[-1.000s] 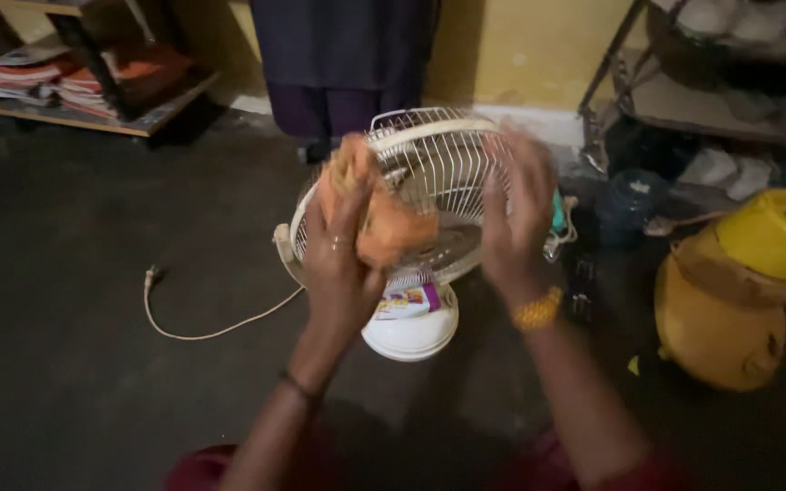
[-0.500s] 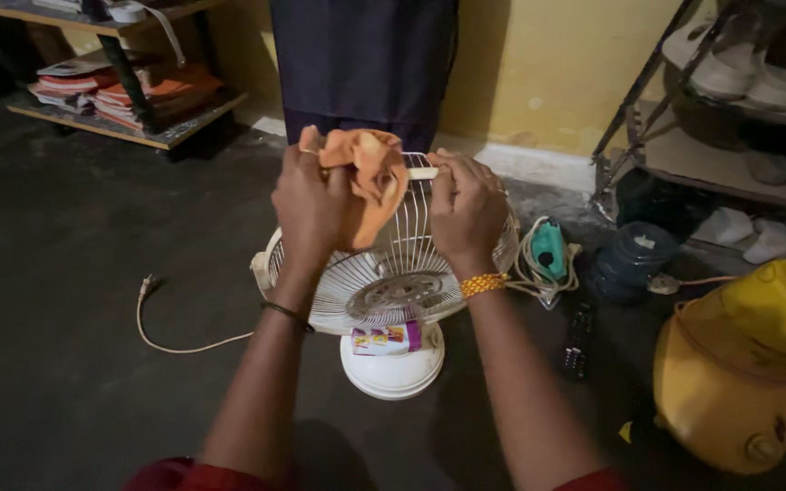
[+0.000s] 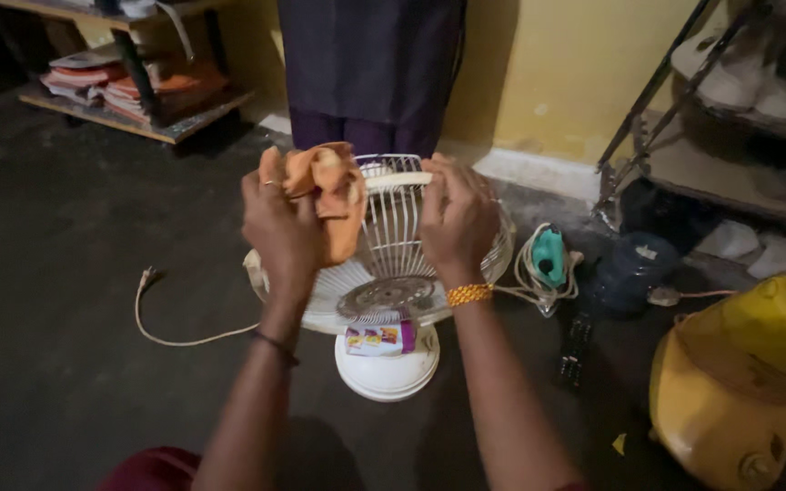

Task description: The person cleans a table fan by wiping the outer cage and the base with a cloth.

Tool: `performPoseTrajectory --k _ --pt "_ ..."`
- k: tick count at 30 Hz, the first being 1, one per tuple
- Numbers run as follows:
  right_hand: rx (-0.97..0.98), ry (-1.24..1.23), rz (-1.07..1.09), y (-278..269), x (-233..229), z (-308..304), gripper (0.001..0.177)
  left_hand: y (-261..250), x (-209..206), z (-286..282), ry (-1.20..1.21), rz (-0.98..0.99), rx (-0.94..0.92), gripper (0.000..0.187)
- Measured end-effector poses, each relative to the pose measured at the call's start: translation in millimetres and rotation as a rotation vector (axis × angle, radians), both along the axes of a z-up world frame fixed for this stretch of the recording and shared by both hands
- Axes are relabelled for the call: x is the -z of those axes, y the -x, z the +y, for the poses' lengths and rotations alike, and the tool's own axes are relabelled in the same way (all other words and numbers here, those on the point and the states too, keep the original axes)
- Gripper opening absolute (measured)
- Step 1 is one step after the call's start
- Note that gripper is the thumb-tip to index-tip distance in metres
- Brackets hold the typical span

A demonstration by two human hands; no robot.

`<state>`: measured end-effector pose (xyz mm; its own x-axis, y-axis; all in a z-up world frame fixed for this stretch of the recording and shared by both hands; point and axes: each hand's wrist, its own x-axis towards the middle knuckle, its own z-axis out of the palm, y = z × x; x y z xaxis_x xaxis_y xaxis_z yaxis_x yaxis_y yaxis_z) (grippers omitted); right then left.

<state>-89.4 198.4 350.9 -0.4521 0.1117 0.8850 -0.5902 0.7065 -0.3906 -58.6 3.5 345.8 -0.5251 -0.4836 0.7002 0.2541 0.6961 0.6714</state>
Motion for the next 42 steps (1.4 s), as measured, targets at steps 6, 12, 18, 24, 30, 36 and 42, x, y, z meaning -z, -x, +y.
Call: performPoseTrajectory --k 6,12,18,24,30,36,42 --pt "0.007 0.032 -0.032 4 5 25 0.026 -4 -12 97 0.519 0.294 0.110 0.039" --pt "-0.009 0.006 0.007 8 9 17 0.030 0 -18 57 0.536 0.181 0.046 0.056" --pt "0.010 0.019 -0.013 6 7 11 0.025 -2 10 -33 0.169 -0.191 -0.022 0.041" --pt "-0.006 0.078 0.010 1 12 18 0.024 -24 27 -13 0.168 -0.008 0.049 0.046" --pt "0.031 0.062 0.038 10 25 20 0.024 -3 -16 44 0.438 0.211 0.236 0.060" --pt "0.083 0.206 -0.044 37 50 38 0.034 7 -31 116 0.611 0.248 0.221 0.043" --pt "0.024 0.035 0.035 14 29 17 0.027 -6 -22 58 0.503 0.017 0.132 0.055"
